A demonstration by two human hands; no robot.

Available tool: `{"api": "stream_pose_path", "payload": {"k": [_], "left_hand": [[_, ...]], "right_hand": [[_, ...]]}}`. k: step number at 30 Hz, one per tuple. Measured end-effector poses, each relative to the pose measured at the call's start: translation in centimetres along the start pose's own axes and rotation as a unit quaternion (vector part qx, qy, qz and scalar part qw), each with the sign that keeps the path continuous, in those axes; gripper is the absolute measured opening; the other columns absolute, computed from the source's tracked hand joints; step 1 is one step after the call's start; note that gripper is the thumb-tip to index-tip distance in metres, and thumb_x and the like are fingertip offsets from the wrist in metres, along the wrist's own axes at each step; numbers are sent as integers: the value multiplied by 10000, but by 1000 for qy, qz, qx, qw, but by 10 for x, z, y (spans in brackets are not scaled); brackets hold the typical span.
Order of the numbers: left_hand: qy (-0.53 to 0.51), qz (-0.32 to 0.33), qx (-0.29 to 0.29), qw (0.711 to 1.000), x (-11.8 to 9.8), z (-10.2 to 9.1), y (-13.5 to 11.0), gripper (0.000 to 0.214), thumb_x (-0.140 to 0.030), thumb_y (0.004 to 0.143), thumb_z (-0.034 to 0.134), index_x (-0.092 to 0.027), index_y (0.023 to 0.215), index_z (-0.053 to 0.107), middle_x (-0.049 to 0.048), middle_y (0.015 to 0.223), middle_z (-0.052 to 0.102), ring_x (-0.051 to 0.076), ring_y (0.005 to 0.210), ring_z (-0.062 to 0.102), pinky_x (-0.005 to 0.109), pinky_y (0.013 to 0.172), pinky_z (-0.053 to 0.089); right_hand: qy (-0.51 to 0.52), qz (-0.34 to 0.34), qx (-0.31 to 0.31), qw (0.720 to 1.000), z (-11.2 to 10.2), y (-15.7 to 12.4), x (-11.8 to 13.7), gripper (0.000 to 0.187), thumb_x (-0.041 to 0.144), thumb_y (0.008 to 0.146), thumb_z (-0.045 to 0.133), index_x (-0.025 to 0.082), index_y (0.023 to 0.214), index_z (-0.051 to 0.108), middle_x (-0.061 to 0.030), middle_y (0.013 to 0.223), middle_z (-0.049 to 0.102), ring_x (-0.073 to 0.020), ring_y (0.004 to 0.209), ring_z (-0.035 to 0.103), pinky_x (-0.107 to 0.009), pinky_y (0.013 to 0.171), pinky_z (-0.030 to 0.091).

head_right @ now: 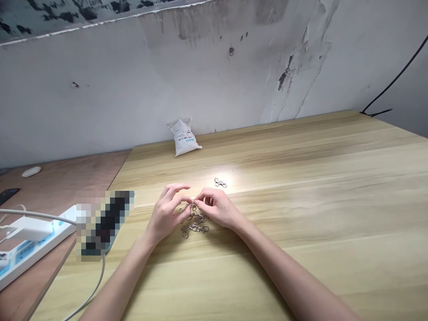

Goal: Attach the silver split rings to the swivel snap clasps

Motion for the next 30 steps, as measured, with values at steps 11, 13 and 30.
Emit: {"api": "stream_pose_path", "payload": {"k": [11,13,30], "left_hand": [[-19,-46,4,999,6,-1,0,64,-168,874,599,-215,902,634,69,1132,624,231,1076,559,396,888,520],[-19,-59,2,998,7,-2,0,49,-184,877,600,-213,886,637,70,1128,624,234,1076,562,398,884,518],[-33,-47,28,998,6,3,-1,86,-157,880,574,-207,919,632,65,1111,630,227,1038,566,391,879,494]], "right_hand": [[-50,-58,-40,996,-4,-1,10,180,316,914,598,184,827,684,0,691,597,-102,564,480,-242,528,388],[-55,-52,-47,996,-5,-1,10,193,331,915,596,184,818,675,3,683,596,-101,554,475,-243,518,388],[-37,-37,-24,998,0,-2,7,211,319,937,559,186,831,684,-17,762,611,-108,614,523,-233,541,413]]}}
Point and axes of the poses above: each hand's wrist, its own y-axis towards the middle knuckle, its own z-axis out of the palm, x = y × z, the point moved 8 cm from there along y, towards the middle knuckle
